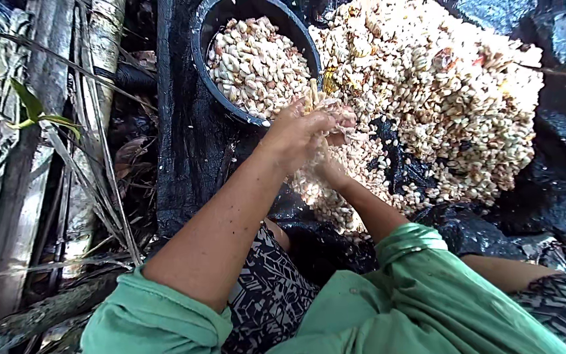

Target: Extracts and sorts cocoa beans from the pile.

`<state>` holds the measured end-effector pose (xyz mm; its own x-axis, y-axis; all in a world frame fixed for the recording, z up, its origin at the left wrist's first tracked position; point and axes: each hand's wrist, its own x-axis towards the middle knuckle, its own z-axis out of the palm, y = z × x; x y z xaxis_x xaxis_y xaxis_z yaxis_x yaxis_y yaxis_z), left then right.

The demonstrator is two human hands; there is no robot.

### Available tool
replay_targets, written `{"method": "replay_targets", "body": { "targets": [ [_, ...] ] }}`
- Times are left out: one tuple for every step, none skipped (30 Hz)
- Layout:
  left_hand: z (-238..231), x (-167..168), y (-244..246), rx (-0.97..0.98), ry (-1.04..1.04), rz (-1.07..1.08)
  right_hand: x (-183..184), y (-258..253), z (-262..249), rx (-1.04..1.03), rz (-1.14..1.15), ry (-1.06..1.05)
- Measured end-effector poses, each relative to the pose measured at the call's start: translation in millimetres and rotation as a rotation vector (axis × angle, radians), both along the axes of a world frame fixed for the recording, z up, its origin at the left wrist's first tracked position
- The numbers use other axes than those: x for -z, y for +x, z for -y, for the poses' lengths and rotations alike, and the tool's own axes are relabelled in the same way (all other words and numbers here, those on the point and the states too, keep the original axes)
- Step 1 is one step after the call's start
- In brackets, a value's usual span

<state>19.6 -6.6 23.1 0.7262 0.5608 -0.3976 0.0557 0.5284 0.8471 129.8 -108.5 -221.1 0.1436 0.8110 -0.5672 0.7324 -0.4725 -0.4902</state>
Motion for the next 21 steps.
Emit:
{"method": "replay_targets", "body": {
  "targets": [
    [-1,0,-1,0.006,-0.002,0.003,-5,3,3,0.027,-0.019,0.034],
    [-2,1,-1,0.02,-0.007,0.017,-15,8,6,0.069,-0.034,0.069],
    [-4,3,-2,0.043,-0.02,0.044,-27,14,9,0.106,-0.024,0.096],
    [-7,5,-3,0.06,-0.037,0.074,-38,20,14,0.142,-0.009,0.13],
    [-7,6,-3,0.068,-0.043,0.084,-46,27,20,0.174,-0.005,0.202],
    [-6,6,-2,0.065,-0.046,0.089,-54,34,27,0.204,-0.002,0.304],
    [-6,5,-1,0.062,-0.047,0.1,-66,38,33,0.237,-0.009,0.431],
    [-5,6,-1,0.062,-0.042,0.108,-77,41,38,0.268,-0.023,0.555],
    [-4,6,0,0.064,-0.029,0.112,-86,44,42,0.29,-0.041,0.678],
    [-3,6,1,0.061,-0.019,0.108,-95,47,44,0.311,-0.067,0.756],
    [-2,5,2,0.058,-0.011,0.096,-106,48,46,0.335,-0.096,0.808],
    [-1,4,3,0.047,-0.001,0.075,-115,48,47,0.357,-0.115,0.861],
    [1,3,5,0.03,0.007,0.049,-124,47,48,0.369,-0.132,0.916],
    [3,1,7,0.014,0.016,0.024,-131,46,49,0.376,-0.177,0.967],
    [4,0,9,0.009,0.024,0.003,-138,45,50,0.381,-0.247,1.011],
    [5,1,10,0.006,0.03,-0.014,-144,44,52,0.386,-0.346,1.042],
    [6,1,12,0.001,0.03,-0.031,-150,42,54,0.394,-0.458,1.062],
    [7,1,14,-0.007,0.018,-0.055,-155,41,55,0.41,-0.551,1.079],
    [8,1,16,-0.022,-0.006,-0.086,-158,39,56,0.423,-0.609,1.1],
    [8,1,18,-0.037,-0.038,-0.115,-159,37,56,0.43,-0.643,1.121],
    [9,2,20,-0.063,-0.07,-0.127,-159,36,56,0.435,-0.647,1.139]
  ]
}}
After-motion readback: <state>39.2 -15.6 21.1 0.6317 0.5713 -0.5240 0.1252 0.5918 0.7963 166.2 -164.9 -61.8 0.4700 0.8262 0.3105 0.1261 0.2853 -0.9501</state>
